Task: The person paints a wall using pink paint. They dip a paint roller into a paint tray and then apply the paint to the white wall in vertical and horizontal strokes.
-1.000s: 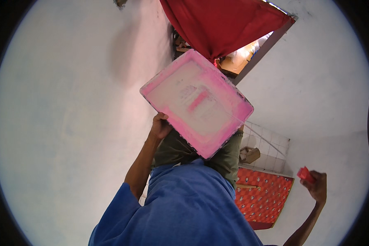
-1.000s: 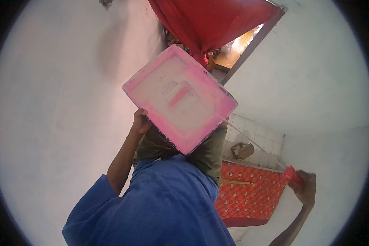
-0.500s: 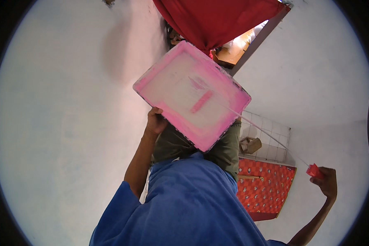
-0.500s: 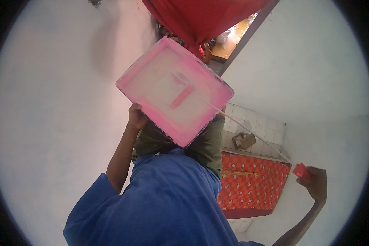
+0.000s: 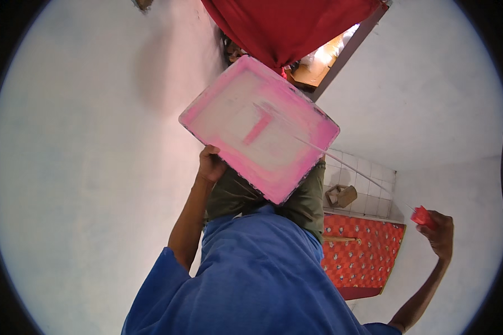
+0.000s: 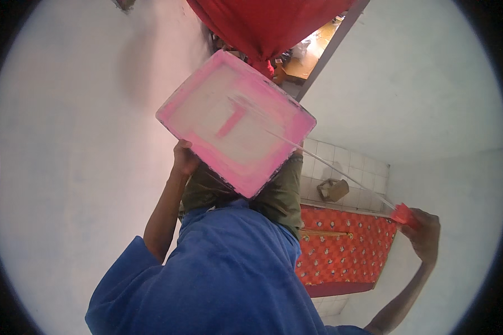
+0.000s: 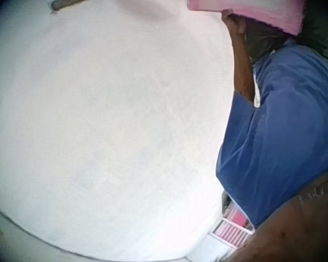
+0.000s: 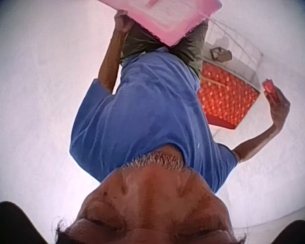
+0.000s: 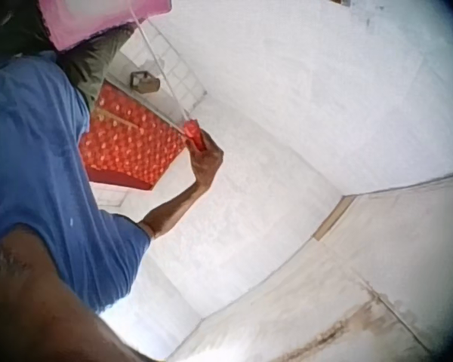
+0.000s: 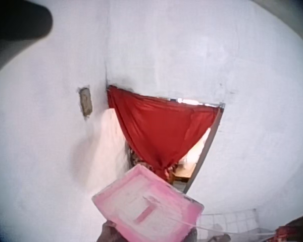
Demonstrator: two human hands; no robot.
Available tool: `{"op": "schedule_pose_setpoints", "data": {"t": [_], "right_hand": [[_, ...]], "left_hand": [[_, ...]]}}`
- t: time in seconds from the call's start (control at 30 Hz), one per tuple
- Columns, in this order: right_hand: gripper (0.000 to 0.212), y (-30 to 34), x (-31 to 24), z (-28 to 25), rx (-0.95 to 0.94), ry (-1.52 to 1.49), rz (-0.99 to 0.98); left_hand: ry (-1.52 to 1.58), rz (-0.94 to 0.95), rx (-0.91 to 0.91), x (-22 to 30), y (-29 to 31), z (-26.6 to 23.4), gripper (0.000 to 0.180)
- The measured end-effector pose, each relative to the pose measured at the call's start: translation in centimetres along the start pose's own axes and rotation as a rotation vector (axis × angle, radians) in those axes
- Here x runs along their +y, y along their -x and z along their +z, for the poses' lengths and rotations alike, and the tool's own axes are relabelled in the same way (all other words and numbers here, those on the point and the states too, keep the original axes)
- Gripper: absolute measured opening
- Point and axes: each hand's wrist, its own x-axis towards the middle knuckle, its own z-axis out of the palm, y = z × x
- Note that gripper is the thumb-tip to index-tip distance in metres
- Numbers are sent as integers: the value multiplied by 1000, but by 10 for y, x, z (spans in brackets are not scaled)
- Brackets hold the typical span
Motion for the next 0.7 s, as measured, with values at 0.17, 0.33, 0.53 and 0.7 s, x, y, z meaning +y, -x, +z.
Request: {"op": "schedule_pose_setpoints", "data": {"t": [0.17,0.33,0.53,0.7], "right_hand": [[30,34,15,-55,-58,213,243],[28,25,24,-15,8,42,54],[28,-19,-14,44,19,42,2],[27,-29,-15,67,-14,-91,59]], "left_hand": [[9,5,5,-2,-3,-6,55],[0,-7,-32,-2,-2,-1,55],[-25,-19,-9,1,-2,-6,57],[-46,-8,49,-1,0,-1,63]]}}
